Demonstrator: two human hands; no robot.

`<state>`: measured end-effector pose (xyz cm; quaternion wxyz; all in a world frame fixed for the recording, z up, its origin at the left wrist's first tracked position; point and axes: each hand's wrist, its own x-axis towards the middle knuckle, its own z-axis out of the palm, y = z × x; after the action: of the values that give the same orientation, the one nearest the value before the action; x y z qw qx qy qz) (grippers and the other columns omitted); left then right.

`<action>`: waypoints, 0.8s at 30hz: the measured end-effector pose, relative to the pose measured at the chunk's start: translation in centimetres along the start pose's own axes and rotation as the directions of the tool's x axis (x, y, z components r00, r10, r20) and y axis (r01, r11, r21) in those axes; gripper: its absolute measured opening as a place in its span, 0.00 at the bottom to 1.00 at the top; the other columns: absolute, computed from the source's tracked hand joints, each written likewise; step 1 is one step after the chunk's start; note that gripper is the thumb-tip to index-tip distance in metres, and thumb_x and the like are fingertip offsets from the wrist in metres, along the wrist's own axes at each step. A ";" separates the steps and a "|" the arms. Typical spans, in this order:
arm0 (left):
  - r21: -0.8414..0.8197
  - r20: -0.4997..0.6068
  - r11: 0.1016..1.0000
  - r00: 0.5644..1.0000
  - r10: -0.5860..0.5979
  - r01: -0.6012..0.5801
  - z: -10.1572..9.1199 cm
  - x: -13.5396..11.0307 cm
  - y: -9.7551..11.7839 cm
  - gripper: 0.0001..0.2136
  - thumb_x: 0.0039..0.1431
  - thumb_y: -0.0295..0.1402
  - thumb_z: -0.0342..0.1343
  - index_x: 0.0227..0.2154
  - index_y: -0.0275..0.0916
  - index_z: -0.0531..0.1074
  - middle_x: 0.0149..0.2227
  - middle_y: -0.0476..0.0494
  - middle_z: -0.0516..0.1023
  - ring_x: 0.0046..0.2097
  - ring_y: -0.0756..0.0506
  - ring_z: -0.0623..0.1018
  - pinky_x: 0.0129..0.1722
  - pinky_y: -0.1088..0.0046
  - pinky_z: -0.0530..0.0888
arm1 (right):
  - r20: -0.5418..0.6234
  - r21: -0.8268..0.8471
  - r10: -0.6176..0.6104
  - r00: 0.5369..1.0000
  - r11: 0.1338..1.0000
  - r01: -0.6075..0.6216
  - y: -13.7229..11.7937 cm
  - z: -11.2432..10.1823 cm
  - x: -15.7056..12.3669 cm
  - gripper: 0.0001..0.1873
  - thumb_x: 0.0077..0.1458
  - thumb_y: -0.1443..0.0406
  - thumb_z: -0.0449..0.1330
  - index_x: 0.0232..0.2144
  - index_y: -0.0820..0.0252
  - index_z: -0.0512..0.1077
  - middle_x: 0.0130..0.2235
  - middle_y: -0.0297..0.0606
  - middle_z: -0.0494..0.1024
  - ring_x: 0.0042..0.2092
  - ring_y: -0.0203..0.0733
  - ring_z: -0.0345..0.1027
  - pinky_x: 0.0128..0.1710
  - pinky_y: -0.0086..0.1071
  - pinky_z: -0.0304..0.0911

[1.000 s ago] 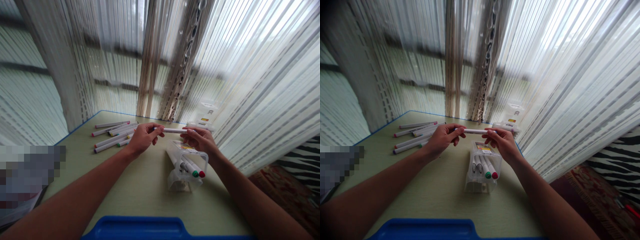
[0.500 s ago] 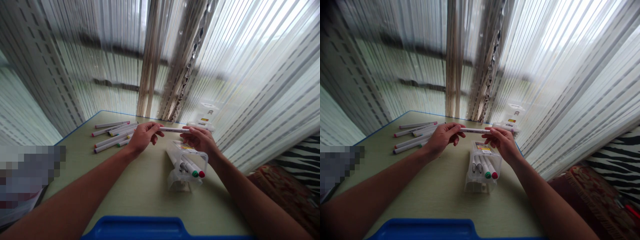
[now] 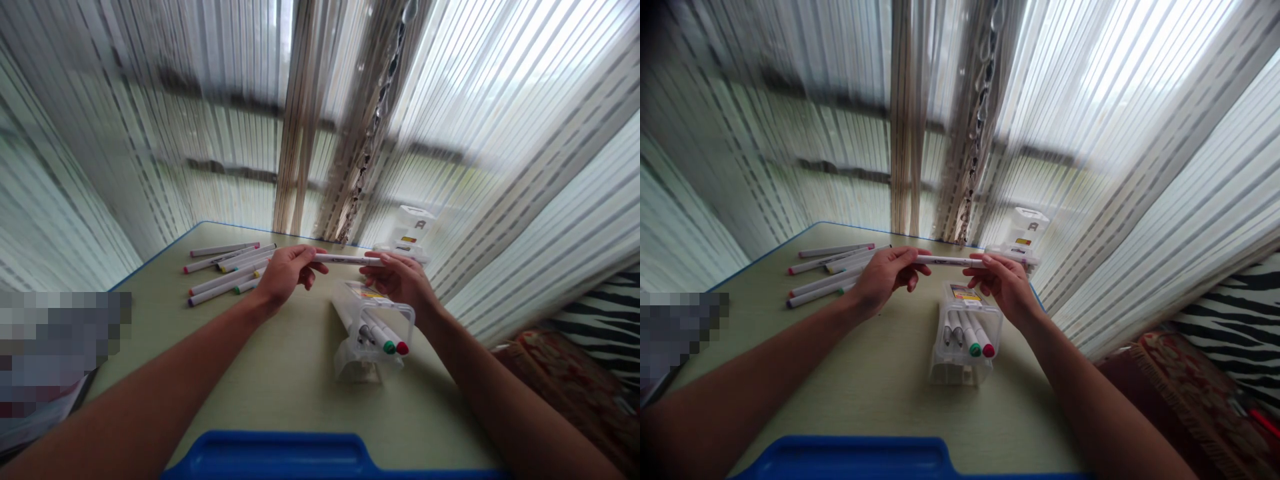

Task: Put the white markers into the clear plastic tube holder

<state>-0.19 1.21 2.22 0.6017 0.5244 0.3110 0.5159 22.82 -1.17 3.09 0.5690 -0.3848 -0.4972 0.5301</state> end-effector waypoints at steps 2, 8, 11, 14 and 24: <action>-0.009 0.003 1.000 1.000 0.000 0.000 0.0 0.0 0.0 0.12 0.62 0.32 0.53 0.40 0.28 0.76 0.28 0.38 0.80 0.19 0.52 0.70 0.19 0.76 0.66 | 0.000 -0.003 0.002 1.000 1.000 -0.002 0.0 0.0 0.0 0.14 0.50 0.60 0.67 0.37 0.63 0.80 0.30 0.44 0.84 0.25 0.39 0.75 0.18 0.25 0.56; -0.013 0.008 1.000 1.000 0.001 -0.001 -0.1 0.1 0.0 0.13 0.62 0.33 0.54 0.40 0.28 0.76 0.28 0.38 0.80 0.19 0.52 0.70 0.19 0.76 0.67 | -0.001 0.008 0.003 1.000 1.000 -0.003 0.0 0.0 0.0 0.15 0.50 0.58 0.67 0.38 0.63 0.80 0.31 0.44 0.84 0.25 0.39 0.75 0.18 0.26 0.56; -0.003 0.002 1.000 1.000 0.006 -0.006 0.0 0.1 0.1 0.13 0.62 0.34 0.54 0.41 0.28 0.76 0.28 0.38 0.80 0.19 0.53 0.70 0.19 0.77 0.66 | 0.006 0.009 0.001 1.000 1.000 -0.001 0.0 -0.1 0.0 0.16 0.50 0.58 0.67 0.38 0.62 0.80 0.31 0.43 0.84 0.25 0.39 0.75 0.18 0.26 0.57; 0.017 -0.007 1.000 1.000 0.024 -0.024 0.0 0.0 0.1 0.13 0.60 0.35 0.56 0.40 0.29 0.77 0.28 0.39 0.80 0.19 0.54 0.69 0.19 0.77 0.66 | 0.004 0.000 -0.003 1.000 1.000 0.003 0.0 -0.1 0.0 0.16 0.50 0.56 0.67 0.38 0.61 0.79 0.31 0.43 0.84 0.25 0.39 0.75 0.18 0.26 0.56; 0.149 0.011 0.982 0.993 0.119 -0.119 0.0 -0.2 0.0 0.17 0.51 0.41 0.66 0.37 0.30 0.78 0.28 0.43 0.79 0.19 0.56 0.67 0.19 0.78 0.64 | -0.005 -0.085 -0.066 0.998 0.994 0.065 0.5 -0.1 0.1 0.16 0.47 0.56 0.71 0.36 0.58 0.79 0.29 0.38 0.82 0.25 0.36 0.74 0.17 0.25 0.55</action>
<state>-0.19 0.99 2.15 0.5291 0.5864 0.3162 0.5255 22.78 -1.03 2.63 0.5713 -0.3940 -0.5293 0.4881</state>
